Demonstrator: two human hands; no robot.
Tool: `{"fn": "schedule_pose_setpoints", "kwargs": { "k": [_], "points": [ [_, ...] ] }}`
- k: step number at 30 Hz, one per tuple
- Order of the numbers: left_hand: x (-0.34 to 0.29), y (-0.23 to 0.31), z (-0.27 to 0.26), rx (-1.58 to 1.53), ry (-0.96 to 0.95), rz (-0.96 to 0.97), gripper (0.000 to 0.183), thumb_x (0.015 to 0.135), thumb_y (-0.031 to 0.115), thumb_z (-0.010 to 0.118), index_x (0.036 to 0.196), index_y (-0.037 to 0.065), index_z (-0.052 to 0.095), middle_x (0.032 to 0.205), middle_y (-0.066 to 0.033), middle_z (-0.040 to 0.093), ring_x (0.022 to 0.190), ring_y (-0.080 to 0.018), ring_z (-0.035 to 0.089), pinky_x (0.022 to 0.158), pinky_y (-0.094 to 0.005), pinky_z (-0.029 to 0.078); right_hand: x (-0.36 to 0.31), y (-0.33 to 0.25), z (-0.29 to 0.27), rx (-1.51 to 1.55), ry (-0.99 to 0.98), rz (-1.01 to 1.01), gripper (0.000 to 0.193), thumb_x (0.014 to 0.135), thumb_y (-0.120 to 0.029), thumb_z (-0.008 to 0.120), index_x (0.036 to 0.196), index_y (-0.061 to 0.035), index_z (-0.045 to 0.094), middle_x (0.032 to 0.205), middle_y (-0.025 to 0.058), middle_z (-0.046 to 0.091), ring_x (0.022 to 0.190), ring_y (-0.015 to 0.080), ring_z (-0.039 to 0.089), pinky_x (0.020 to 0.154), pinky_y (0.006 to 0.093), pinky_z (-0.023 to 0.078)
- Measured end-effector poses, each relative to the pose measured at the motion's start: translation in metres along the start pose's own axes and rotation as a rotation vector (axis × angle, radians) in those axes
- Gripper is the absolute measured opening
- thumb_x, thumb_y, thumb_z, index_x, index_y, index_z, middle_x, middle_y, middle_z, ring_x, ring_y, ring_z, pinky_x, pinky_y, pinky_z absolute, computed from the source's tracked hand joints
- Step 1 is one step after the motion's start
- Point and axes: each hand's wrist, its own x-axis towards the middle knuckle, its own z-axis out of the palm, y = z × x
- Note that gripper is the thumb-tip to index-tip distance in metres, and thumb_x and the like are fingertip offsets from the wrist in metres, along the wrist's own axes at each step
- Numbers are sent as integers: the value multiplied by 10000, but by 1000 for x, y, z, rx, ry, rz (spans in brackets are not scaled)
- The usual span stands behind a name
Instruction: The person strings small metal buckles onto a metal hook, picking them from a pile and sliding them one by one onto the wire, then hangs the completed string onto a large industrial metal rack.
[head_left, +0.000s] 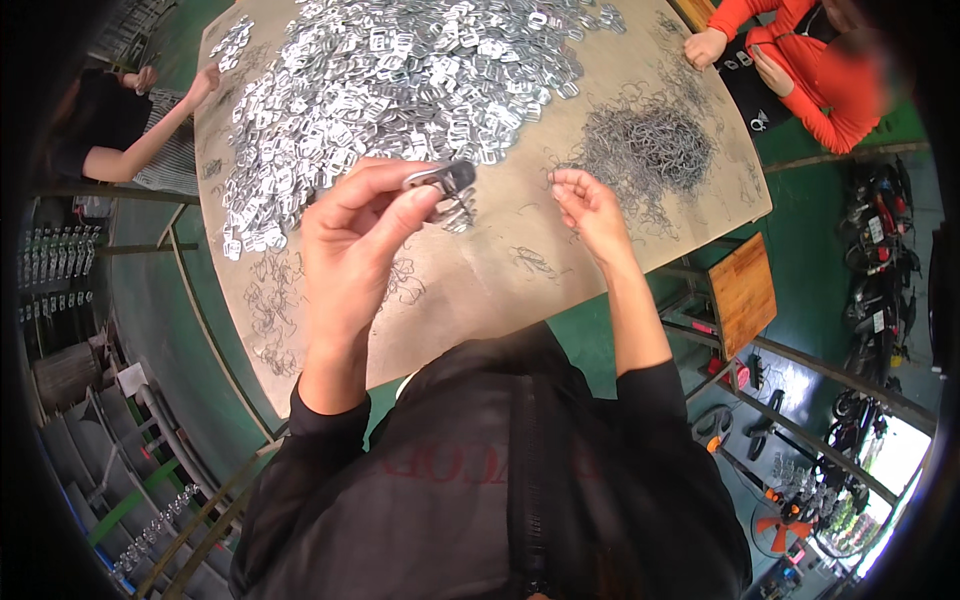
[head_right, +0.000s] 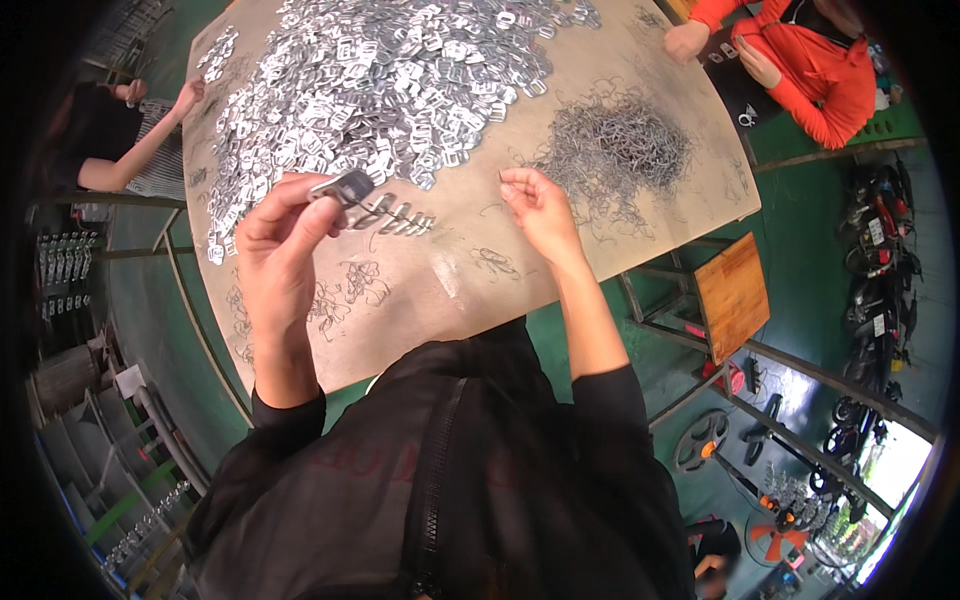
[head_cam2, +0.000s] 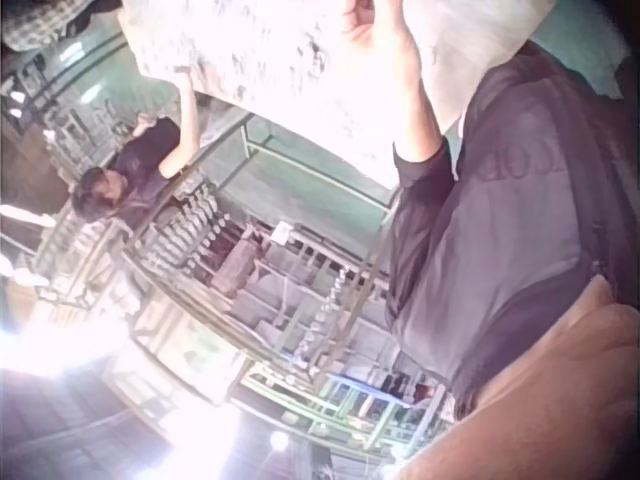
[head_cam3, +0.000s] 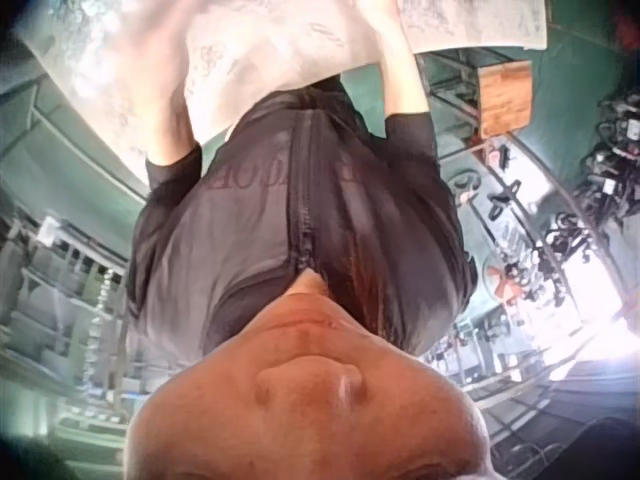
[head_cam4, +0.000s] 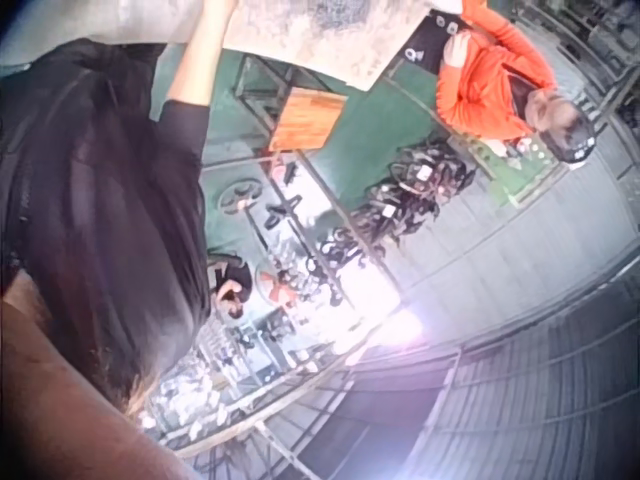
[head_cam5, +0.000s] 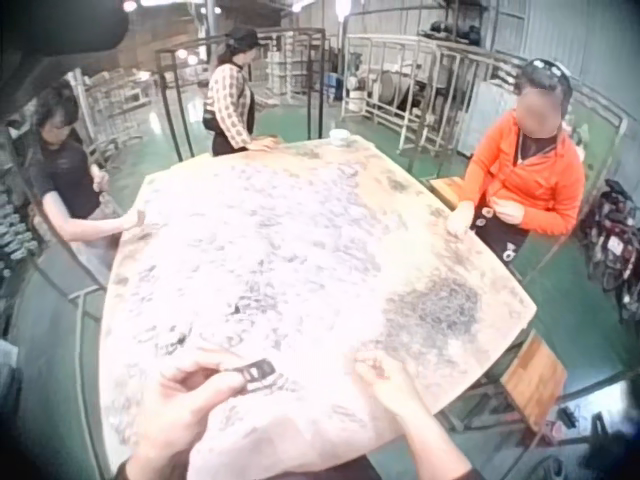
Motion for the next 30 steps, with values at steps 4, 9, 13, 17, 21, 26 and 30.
{"fn": "schedule_pose_setpoints", "kwargs": {
  "k": [4,9,13,17,21,26,30],
  "points": [
    [-3,2,2,-33,2,-22,169,815,-52,647,982,-43,623,877,-51,617,755,-85,591,671,-212,483,-41,-76,27,178,-173,-108,114,885,-66,590,965,14,608,772,-11,566,623,39,466,515,176,343],
    [-6,6,5,-27,23,-28,152,803,-32,679,923,-15,588,841,-22,616,737,-54,577,656,-186,467,-81,-133,57,114,-113,-345,103,857,-103,657,911,-16,648,652,-12,569,528,19,451,492,170,346],
    [-7,10,9,8,11,-10,156,795,-8,697,912,-7,594,838,-18,620,733,-52,582,650,-184,469,-90,-146,70,174,-120,-288,93,860,-83,647,902,-2,632,694,23,608,558,26,499,491,171,376],
    [-12,7,11,96,-9,50,172,773,-4,715,905,-7,604,831,-20,620,727,-63,583,653,-196,473,-93,-145,76,237,-109,-331,105,879,-67,616,939,19,602,761,66,644,619,61,569,511,182,417],
    [-1,-21,-11,-23,-63,112,132,880,70,602,984,-10,618,849,-31,631,778,-86,585,695,-227,470,-100,-141,75,269,-67,-457,113,896,-45,581,982,29,576,810,94,655,666,98,605,536,195,445],
    [56,-116,-58,658,149,-50,199,859,178,628,996,39,667,834,-54,672,756,-151,629,666,-294,490,-106,-140,68,229,-31,-545,97,898,-34,564,973,27,571,807,121,643,642,132,603,516,212,455],
    [57,-180,-66,1010,-110,52,223,784,210,688,950,61,671,856,-69,651,798,-235,637,674,-359,502,-106,-141,61,215,17,-557,87,897,-28,552,965,24,566,798,131,633,629,149,598,500,219,454]
  ]
}}
